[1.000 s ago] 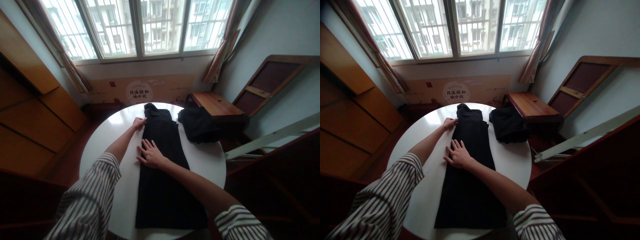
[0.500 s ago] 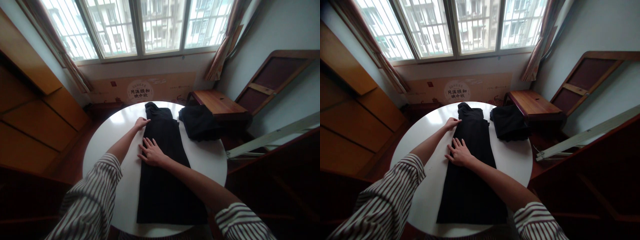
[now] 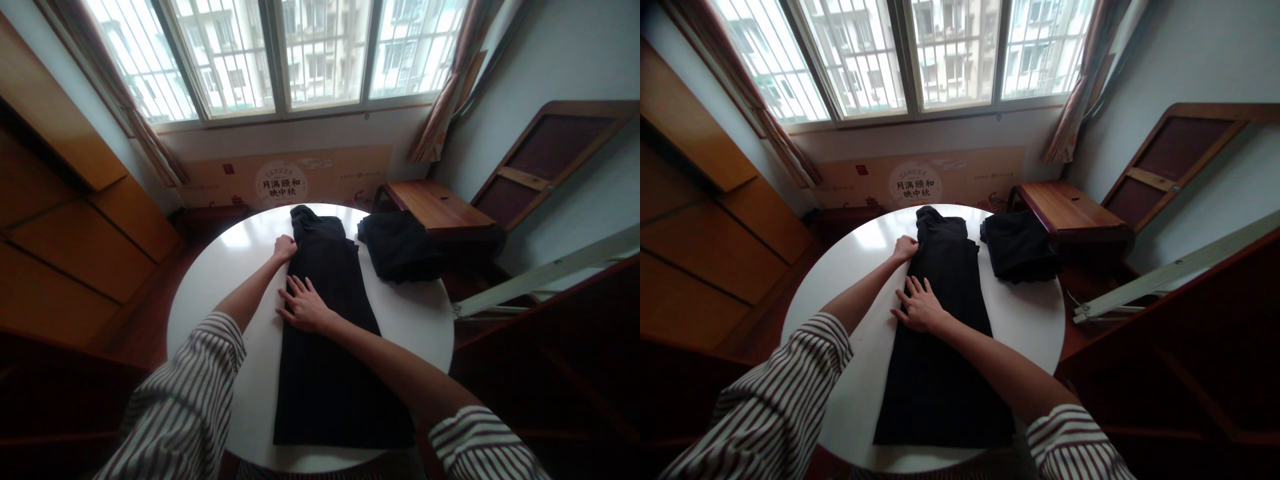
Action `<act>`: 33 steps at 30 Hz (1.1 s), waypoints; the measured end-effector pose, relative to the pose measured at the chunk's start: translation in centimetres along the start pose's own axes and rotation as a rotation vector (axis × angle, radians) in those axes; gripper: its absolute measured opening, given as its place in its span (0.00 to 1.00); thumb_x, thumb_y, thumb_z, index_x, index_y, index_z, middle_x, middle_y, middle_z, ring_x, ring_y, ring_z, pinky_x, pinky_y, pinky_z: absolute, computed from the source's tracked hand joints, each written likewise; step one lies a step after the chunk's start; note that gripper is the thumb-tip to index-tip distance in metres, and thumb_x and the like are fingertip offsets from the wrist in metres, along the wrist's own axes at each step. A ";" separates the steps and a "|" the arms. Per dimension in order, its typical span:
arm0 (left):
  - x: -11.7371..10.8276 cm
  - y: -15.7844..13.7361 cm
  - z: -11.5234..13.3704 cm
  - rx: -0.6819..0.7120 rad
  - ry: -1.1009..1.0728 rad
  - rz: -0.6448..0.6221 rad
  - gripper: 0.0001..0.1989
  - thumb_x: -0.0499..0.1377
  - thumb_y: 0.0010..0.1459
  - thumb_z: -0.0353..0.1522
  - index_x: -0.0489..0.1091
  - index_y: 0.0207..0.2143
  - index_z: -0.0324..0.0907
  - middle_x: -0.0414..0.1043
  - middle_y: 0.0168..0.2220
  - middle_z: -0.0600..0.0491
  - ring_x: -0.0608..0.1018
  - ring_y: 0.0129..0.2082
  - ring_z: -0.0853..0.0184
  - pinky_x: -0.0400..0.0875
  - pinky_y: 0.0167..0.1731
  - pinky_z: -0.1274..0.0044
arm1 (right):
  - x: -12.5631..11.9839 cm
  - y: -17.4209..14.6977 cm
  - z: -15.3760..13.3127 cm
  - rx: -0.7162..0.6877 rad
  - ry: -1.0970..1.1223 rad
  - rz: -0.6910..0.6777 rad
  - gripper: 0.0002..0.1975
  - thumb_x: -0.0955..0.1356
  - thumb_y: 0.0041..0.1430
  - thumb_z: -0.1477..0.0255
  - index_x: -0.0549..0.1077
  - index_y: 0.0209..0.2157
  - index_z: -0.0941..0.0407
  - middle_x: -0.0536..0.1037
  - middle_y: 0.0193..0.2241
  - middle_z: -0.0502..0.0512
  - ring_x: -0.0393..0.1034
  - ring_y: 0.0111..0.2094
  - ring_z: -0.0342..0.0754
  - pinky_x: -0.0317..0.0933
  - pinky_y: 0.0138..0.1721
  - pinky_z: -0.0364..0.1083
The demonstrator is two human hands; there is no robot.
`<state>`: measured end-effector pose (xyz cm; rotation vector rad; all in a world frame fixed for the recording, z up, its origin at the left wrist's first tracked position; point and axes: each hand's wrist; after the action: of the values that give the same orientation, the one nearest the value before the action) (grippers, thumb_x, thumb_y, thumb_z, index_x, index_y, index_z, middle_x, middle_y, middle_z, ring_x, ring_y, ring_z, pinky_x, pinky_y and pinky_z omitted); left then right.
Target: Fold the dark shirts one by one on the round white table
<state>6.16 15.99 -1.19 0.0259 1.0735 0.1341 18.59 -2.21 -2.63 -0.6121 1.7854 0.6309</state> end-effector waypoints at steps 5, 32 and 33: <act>-0.7 0.0 -1.1 -0.057 0.048 0.022 0.14 0.57 0.58 0.29 0.80 0.42 0.38 0.80 0.42 0.41 0.80 0.47 0.55 0.71 0.43 0.75 | 0.1 0.0 0.1 -0.003 -0.006 0.007 0.34 0.54 0.69 0.51 0.58 0.67 0.57 0.48 0.69 0.69 0.40 0.70 0.63 0.37 0.66 0.64; 2.9 0.3 4.4 0.424 0.445 -0.122 0.27 0.43 0.69 0.35 0.55 0.67 0.35 0.54 0.67 0.37 0.57 0.67 0.50 0.32 0.65 0.50 | -0.7 -10.1 -7.3 -0.227 0.176 -0.080 0.49 0.58 0.62 0.44 0.49 0.68 0.71 0.46 0.69 0.77 0.34 0.70 0.65 0.40 0.67 0.57; 3.2 -0.4 4.9 0.462 0.430 -0.121 0.28 0.42 0.69 0.36 0.54 0.68 0.37 0.52 0.68 0.39 0.56 0.68 0.51 0.34 0.66 0.51 | -1.5 -10.1 -7.3 -0.248 0.178 -0.088 0.44 0.58 0.65 0.47 0.51 0.68 0.68 0.53 0.67 0.75 0.42 0.69 0.63 0.44 0.66 0.56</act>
<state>11.98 16.15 -1.72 0.3612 1.5140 -0.2306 20.89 -14.34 -0.47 -0.9355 1.8472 0.7627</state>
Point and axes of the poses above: each hand's wrist, its own y-axis towards the middle knuckle, its own x-axis out of the palm, z = x × y
